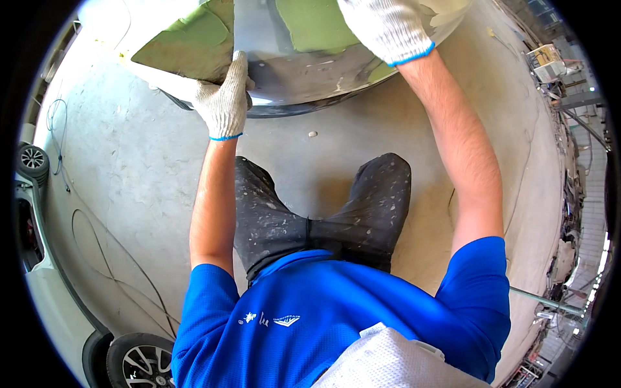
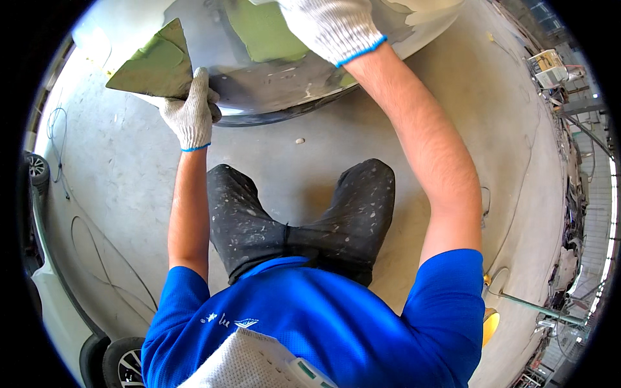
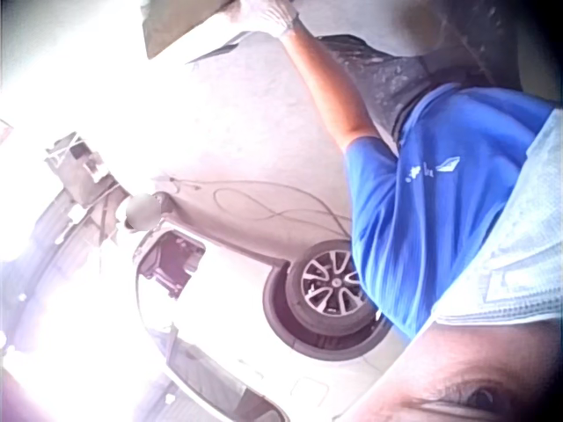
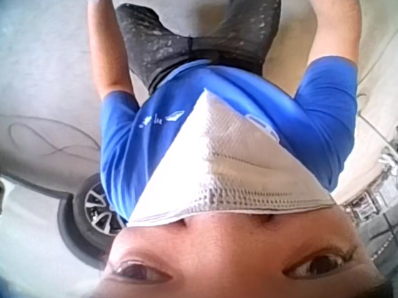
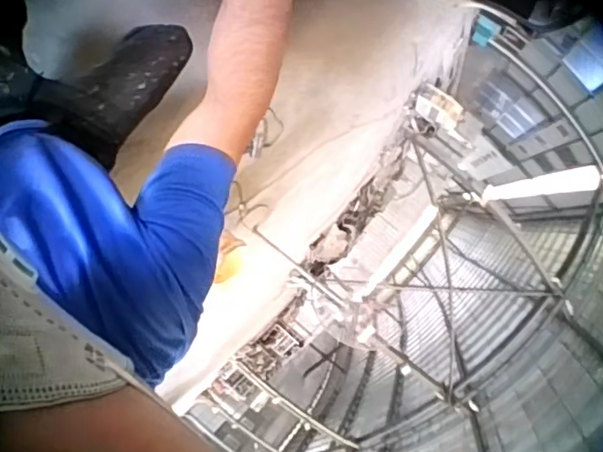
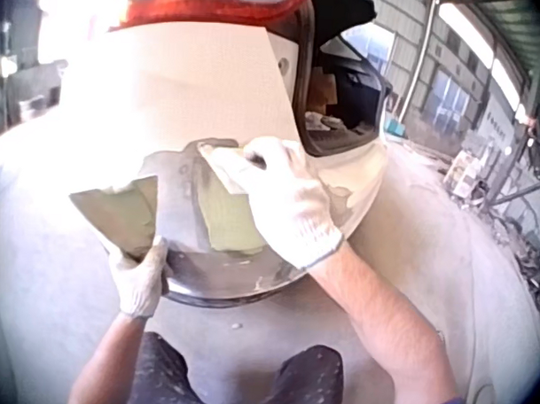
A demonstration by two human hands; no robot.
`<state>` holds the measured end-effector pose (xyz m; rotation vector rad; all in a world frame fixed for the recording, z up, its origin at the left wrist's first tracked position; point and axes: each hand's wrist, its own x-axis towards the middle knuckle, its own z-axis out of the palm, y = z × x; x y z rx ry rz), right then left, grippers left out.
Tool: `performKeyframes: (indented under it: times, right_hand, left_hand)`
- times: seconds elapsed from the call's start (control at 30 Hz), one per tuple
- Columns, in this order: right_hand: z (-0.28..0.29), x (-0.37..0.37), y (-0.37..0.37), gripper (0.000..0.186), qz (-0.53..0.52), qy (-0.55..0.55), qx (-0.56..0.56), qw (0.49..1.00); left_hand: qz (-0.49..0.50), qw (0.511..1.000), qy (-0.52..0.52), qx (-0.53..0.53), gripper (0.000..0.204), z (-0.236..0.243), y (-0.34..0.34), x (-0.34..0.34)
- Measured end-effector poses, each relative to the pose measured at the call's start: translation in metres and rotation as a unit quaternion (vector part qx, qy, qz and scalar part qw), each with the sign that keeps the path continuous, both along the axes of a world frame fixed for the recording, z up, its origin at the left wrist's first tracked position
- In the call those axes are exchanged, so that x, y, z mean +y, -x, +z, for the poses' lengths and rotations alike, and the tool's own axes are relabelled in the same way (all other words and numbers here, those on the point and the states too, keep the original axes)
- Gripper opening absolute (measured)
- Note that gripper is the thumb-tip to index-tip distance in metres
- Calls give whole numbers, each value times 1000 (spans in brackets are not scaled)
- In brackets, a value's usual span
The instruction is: The person applies a green body filler to the front fender and rear bumper of a white car using a spreader. They smooth the filler across the surfaces and occasionally scrape excess material from the tool.
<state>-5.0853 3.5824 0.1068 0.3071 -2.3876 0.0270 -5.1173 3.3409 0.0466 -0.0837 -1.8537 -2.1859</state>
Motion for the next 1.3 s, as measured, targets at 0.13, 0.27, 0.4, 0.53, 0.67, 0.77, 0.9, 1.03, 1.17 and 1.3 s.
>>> performKeyframes:
  times: [0.13, 0.27, 0.4, 0.53, 0.67, 0.77, 0.9, 1.03, 1.17, 1.3]
  right_hand:
    - [-15, -5, -1, 50, 31, -28, 17, 999]
    - [-26, -10, -8, 47, 58, -57, 34, 996]
    - [-34, -13, -18, 44, 77, -91, 57, 991]
    - [-56, -10, -26, 44, 77, -91, 72, 990]
    - [-82, -12, -39, 38, 72, -99, 29, 992]
    - [-106, -3, -61, 24, 41, 41, -31, 998]
    - [-90, 16, -87, 33, 122, 618, -2, 777]
    - [-47, 7, -121, 36, 155, 629, 49, 760]
    - [-17, -17, -144, 33, 293, 680, 35, 671]
    - [-5, -15, -125, 29, 273, 372, -26, 887]
  left_hand:
    - [2, 999, 11, 37, 34, -5, 0, 1]
    - [22, 999, -8, 34, 36, -6, -4, 3]
    - [14, 1000, -7, 27, 37, -4, -7, 2]
    - [6, 1000, 8, 29, 37, -4, -4, 3]
    - [4, 1000, 22, 11, 37, -4, 0, 3]
    - [-20, 999, 21, 18, 33, -6, 3, -1]
    - [-59, 997, 51, 11, 34, -10, 7, -9]
    - [-186, 980, 76, -14, 28, -17, -27, -16]
    - [-345, 921, 182, -23, 28, -17, -73, 7]
    - [-307, 901, 291, -93, 37, -4, -76, 15]
